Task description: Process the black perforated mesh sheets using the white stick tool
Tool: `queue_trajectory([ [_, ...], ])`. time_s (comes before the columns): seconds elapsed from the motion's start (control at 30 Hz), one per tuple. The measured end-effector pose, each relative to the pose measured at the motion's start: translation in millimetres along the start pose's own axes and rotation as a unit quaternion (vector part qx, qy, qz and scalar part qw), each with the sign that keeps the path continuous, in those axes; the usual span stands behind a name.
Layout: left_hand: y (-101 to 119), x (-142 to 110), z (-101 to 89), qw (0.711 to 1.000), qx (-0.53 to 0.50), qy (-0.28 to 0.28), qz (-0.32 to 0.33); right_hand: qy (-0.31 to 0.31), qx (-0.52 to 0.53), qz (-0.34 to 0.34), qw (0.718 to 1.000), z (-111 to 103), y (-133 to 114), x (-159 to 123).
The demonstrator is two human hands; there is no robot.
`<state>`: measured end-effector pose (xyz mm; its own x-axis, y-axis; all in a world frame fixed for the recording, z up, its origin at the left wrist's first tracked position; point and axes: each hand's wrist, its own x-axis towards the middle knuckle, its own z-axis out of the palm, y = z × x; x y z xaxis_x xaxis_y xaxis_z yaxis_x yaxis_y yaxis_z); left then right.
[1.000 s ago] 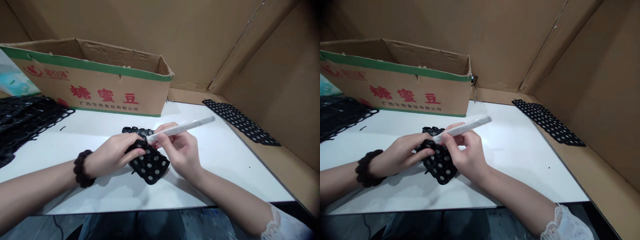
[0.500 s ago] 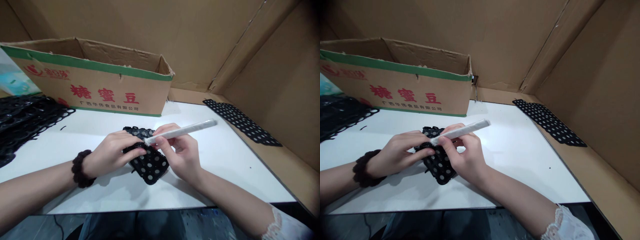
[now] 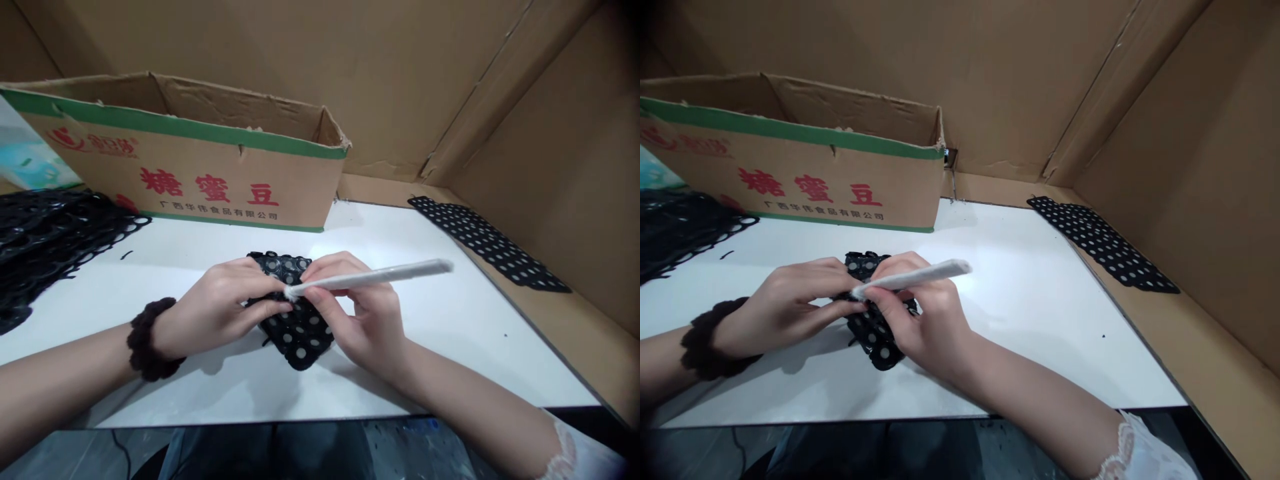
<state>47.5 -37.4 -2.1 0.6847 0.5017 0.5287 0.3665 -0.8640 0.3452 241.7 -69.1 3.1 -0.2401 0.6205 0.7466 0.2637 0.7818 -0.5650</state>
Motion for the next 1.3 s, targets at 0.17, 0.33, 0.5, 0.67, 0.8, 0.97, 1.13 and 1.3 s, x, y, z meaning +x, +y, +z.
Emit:
queue_trajectory([
  [0.17, 2.9, -0.4, -0.7, 1.0, 0.009, -0.01, 0.011, -0.011, -0.008, -0.031, 0.999, 2.5, 1.9, -2.1],
  [0.33, 2.2, -1.2, 0.0, 1.0, 0.024, -0.015, 0.005, -0.02, -0.001, 0.015, 1.0, 4.1, 2.8, -2.6],
  [0.5, 2.2, 0.9, 0.9, 0.999, 0.014, -0.009, -0.027, -0.011, 0.035, 0.059, 0.998, 5.2, 3.9, -0.6],
  [0.67, 0.8, 3.2, -1.2, 0.997, 0.028, 0.007, -0.075, 0.054, 0.158, 0.197, 0.966, 0.9, 7.9, 2.7],
  [0.8, -0.1, 2.2, -2.8, 0.993, 0.021, 0.015, -0.112, 0.106, 0.188, 0.235, 0.948, -4.8, 10.0, 4.7],
  [0.97, 1.7, 1.8, -1.2, 0.992, 0.008, 0.022, -0.126, 0.075, 0.144, 0.21, 0.964, -4.8, 11.1, 4.0],
  [1.13, 0.9, 0.4, -1.6, 0.995, 0.012, 0.008, -0.103, 0.064, 0.124, 0.19, 0.972, -3.5, 9.0, 2.2],
  [1.3, 0.5, -1.6, -1.7, 0.996, 0.016, 0.024, -0.08, 0.048, 0.091, 0.144, 0.984, -3.3, 5.8, 0.5],
])
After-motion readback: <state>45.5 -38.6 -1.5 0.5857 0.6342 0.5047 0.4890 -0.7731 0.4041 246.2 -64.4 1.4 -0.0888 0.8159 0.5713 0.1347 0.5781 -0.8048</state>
